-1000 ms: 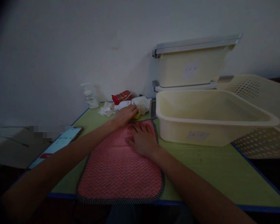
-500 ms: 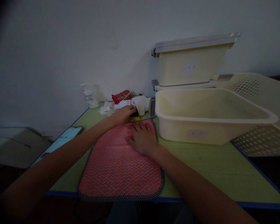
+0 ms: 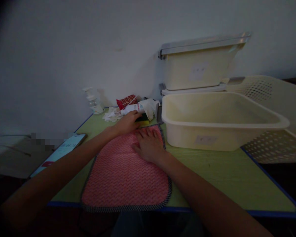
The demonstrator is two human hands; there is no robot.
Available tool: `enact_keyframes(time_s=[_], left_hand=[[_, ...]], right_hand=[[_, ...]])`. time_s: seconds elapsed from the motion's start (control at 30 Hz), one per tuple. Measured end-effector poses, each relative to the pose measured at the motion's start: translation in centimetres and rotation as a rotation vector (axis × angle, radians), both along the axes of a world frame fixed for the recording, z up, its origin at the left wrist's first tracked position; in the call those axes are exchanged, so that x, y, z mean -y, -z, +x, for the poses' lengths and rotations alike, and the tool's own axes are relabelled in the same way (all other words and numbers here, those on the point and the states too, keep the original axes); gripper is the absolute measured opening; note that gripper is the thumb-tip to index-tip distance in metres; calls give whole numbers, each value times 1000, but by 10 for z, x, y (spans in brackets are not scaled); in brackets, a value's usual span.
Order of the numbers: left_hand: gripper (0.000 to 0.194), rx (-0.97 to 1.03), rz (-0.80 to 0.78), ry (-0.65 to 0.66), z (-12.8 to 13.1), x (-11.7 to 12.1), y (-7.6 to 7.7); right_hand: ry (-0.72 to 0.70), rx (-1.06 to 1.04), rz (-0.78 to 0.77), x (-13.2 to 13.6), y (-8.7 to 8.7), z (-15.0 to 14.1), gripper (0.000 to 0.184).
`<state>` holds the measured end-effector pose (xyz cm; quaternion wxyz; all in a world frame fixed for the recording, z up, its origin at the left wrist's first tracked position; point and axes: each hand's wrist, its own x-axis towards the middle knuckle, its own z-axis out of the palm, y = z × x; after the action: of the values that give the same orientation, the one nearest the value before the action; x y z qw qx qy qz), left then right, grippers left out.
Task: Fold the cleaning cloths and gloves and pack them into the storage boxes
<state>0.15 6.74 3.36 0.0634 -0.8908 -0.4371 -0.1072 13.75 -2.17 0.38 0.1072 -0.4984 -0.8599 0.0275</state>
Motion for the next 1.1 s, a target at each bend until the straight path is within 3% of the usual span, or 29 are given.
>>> enact_keyframes(time_s=[0.2,0.33,0.43,0.57,1.1], left_hand=[[28,38,14,-37,-12,48,10],[39,8,-7,-24,-33,82,28],[48,-37,-93,-50,-48,94,39],[56,-86,-169,-80,-58,94,44],[64,-66,-194,-73,-86,75,38]], right_hand=[[2,15,13,1,2,1,54],[18,16,7,1,4,1,56],[21,28,5,0,5,0,57],[37,48,7,-1,6,0,60],[111,161,-27,-4,2,8,65]])
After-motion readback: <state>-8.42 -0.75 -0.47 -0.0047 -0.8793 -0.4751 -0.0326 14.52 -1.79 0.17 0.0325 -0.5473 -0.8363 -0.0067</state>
